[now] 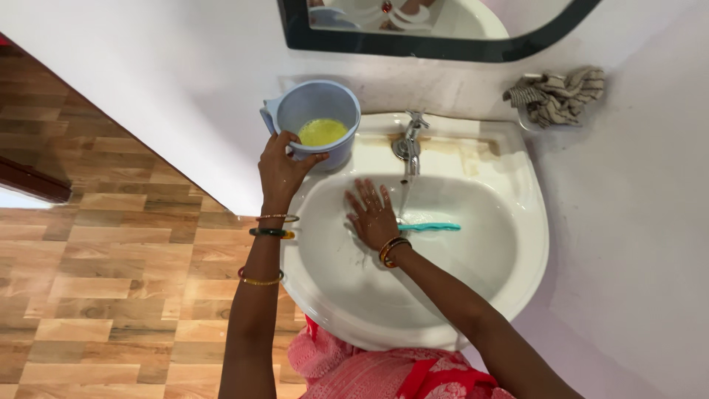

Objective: The person scrubs a white bathroom sink using a blue scrub brush and a yellow cleaning solution from a bucket. They repeatedly apply the solution, scrub the basin and faucet area, and rinse the brush under running water.

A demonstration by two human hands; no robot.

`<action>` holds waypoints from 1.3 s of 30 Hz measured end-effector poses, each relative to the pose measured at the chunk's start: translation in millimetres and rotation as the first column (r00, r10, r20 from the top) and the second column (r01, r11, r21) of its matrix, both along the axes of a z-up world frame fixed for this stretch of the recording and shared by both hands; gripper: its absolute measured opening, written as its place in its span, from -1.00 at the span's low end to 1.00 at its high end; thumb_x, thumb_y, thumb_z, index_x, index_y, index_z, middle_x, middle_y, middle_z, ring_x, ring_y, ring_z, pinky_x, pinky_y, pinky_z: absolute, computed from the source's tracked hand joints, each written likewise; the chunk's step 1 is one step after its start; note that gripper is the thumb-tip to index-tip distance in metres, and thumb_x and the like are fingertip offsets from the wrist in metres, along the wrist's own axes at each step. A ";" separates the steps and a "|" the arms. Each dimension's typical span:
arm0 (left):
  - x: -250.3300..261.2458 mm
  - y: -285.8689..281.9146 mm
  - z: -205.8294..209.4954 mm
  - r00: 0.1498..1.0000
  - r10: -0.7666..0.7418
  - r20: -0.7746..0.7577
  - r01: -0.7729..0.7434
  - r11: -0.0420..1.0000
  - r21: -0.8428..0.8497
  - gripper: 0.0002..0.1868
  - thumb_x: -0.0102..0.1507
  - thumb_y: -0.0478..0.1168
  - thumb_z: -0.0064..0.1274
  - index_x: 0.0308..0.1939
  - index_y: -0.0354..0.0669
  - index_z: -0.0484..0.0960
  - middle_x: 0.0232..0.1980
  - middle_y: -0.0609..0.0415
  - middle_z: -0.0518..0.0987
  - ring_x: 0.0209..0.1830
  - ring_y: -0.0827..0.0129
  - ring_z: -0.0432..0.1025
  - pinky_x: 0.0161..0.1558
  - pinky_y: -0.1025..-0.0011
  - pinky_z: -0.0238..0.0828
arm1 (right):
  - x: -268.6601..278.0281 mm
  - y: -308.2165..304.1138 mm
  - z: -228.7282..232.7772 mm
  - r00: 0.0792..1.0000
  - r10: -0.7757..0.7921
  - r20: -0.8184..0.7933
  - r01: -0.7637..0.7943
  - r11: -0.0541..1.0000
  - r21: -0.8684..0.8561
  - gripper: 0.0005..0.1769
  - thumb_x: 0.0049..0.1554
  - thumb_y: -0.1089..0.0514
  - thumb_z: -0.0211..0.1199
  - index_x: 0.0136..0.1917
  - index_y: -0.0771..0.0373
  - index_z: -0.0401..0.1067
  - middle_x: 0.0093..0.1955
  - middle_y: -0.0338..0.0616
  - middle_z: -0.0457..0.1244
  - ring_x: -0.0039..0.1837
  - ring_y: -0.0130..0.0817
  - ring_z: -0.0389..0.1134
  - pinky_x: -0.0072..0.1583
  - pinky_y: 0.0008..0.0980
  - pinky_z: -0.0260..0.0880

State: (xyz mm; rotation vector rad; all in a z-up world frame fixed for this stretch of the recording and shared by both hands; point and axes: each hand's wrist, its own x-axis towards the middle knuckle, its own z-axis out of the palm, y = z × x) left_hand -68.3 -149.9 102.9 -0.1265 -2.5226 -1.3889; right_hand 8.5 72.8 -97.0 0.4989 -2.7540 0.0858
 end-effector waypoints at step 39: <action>43.0 -120.7 47.6 0.982 -0.041 -0.185 0.049 0.998 0.039 -0.48 -0.08 -0.21 0.56 -0.21 -0.21 0.53 0.07 0.01 0.56 0.00 0.30 0.59 -0.14 0.39 0.63 | -129.2 -55.0 19.9 0.979 -0.036 0.199 0.081 0.971 -0.225 -0.18 0.21 -0.38 -0.10 0.55 0.12 0.18 0.65 0.05 -0.07 0.67 0.02 -0.16 0.59 0.19 -0.36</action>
